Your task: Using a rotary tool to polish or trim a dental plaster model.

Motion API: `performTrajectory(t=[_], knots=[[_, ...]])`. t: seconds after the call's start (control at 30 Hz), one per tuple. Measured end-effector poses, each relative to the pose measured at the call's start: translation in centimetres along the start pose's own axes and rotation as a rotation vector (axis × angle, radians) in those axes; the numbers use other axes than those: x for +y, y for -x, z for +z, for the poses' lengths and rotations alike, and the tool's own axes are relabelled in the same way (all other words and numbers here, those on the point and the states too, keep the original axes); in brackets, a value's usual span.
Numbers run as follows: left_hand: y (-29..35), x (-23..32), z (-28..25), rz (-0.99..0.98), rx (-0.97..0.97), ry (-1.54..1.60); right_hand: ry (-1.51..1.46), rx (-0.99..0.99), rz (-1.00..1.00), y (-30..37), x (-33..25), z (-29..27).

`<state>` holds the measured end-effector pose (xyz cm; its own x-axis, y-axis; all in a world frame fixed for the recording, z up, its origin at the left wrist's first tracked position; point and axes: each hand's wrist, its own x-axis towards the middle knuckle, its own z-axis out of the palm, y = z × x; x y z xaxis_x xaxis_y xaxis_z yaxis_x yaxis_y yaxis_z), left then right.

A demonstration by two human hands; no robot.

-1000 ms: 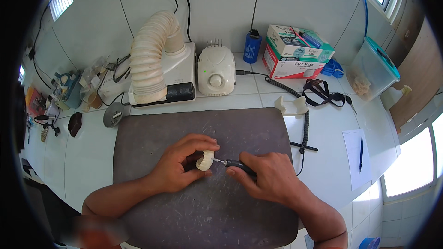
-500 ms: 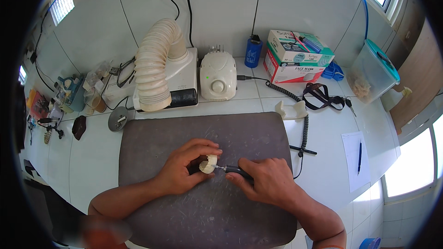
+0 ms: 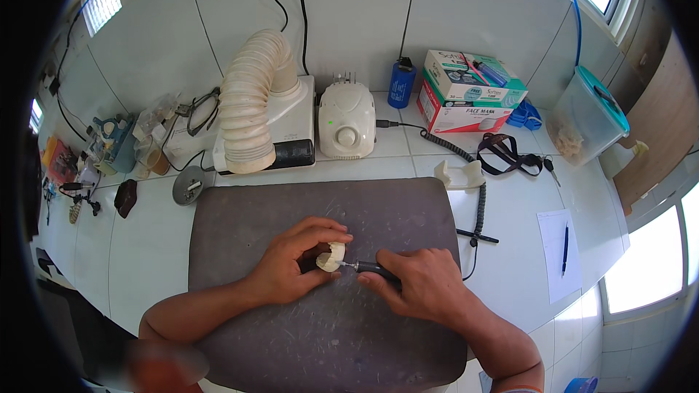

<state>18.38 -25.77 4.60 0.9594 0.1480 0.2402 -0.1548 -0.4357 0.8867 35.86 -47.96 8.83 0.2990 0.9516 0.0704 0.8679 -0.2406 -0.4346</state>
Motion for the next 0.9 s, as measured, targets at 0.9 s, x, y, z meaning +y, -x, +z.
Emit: performTrajectory(t=[0.9], knots=[[0.06,-0.08,0.02,0.008,-0.032,-0.032,-0.039,-0.001,0.017,-0.04,0.25,-0.11]])
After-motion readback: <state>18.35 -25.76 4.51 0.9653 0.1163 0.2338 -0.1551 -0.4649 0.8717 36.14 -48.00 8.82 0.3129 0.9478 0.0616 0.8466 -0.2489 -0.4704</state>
